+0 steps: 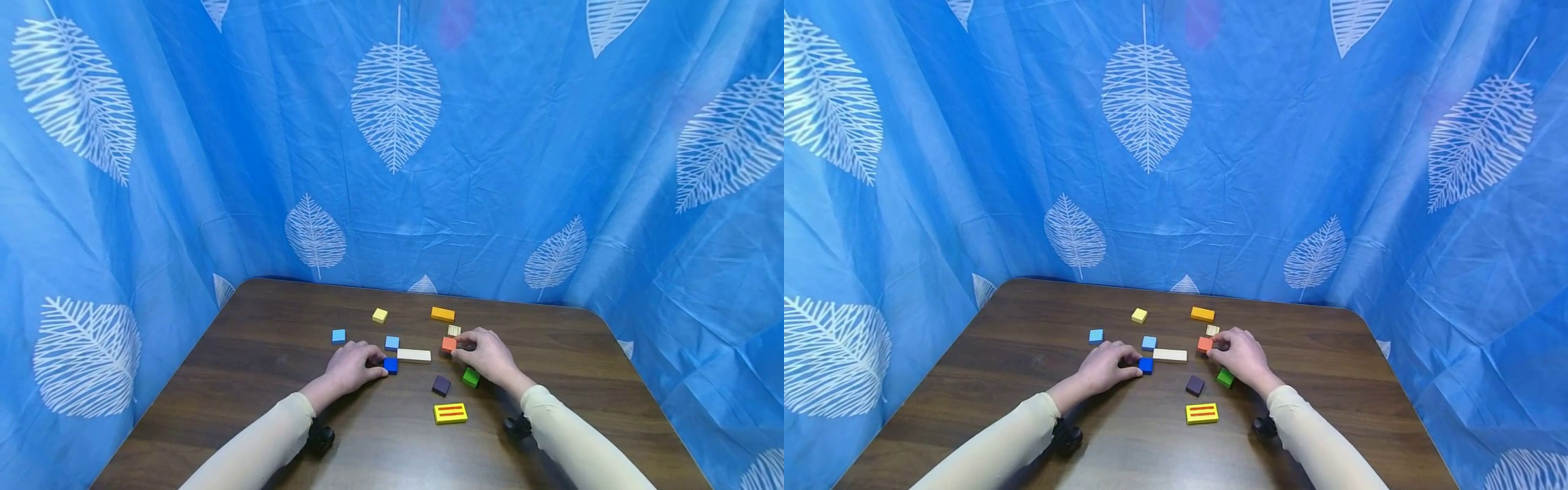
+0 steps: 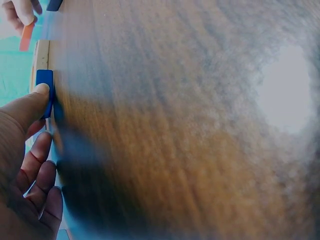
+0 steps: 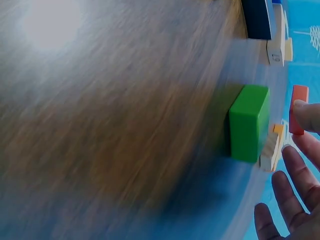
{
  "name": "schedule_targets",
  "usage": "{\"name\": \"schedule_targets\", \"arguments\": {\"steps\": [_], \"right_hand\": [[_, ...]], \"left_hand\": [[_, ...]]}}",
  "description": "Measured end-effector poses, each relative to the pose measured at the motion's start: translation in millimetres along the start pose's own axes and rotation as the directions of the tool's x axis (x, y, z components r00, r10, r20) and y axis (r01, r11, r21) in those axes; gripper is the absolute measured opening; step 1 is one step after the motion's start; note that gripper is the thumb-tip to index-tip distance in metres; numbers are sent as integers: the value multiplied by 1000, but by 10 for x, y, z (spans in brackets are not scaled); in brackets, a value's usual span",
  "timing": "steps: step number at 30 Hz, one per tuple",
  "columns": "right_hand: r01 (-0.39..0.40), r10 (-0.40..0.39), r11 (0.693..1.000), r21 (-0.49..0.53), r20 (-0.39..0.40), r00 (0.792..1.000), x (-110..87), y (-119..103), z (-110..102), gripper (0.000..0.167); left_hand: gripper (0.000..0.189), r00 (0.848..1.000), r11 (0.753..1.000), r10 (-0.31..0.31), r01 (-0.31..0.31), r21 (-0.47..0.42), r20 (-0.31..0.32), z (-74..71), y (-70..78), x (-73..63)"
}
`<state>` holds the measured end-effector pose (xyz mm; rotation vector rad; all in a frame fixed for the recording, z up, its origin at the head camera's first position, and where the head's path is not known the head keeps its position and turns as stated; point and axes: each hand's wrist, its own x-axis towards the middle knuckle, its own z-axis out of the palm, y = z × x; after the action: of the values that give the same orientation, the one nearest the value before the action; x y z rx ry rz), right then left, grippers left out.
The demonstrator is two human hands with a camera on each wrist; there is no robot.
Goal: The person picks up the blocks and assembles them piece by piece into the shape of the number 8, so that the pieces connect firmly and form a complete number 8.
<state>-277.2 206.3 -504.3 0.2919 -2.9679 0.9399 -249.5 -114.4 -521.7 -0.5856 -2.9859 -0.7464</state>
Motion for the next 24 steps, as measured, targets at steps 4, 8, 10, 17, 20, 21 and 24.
{"name": "schedule_targets", "arguments": {"steps": [4, 8, 10, 17, 20, 21, 24], "right_hand": [[13, -12, 1000, -14, 27, 1000, 58, -69, 65, 30], [13, -11, 1000, -27, 55, 998, 106, -116, 112, 30], [11, -8, 1000, -30, 69, 998, 125, -126, 133, 29], [17, -14, 999, -46, 59, 998, 165, -140, 186, 28], [21, -18, 998, -62, 54, 998, 176, -154, 199, 27], [27, -23, 997, -69, 53, 998, 178, -162, 204, 27], [37, -32, 996, -85, 59, 998, 183, -181, 219, 27]], "left_hand": [[27, 1000, 1000, -2, 2, -3, -2, 0, -2, -8], [27, 1000, 1000, -6, 6, -5, -1, -5, 4, -12], [27, 1000, 1000, -8, 8, -5, 0, -9, 10, -14], [26, 1000, 1000, 2, -2, 5, -9, -26, 25, -24], [27, 1000, 1000, 5, -5, 8, -11, -25, 19, -27], [27, 1000, 1000, 1, -1, 8, -10, -23, 18, -28], [27, 1000, 1000, -5, 5, 5, -7, -20, 17, -28]]}}
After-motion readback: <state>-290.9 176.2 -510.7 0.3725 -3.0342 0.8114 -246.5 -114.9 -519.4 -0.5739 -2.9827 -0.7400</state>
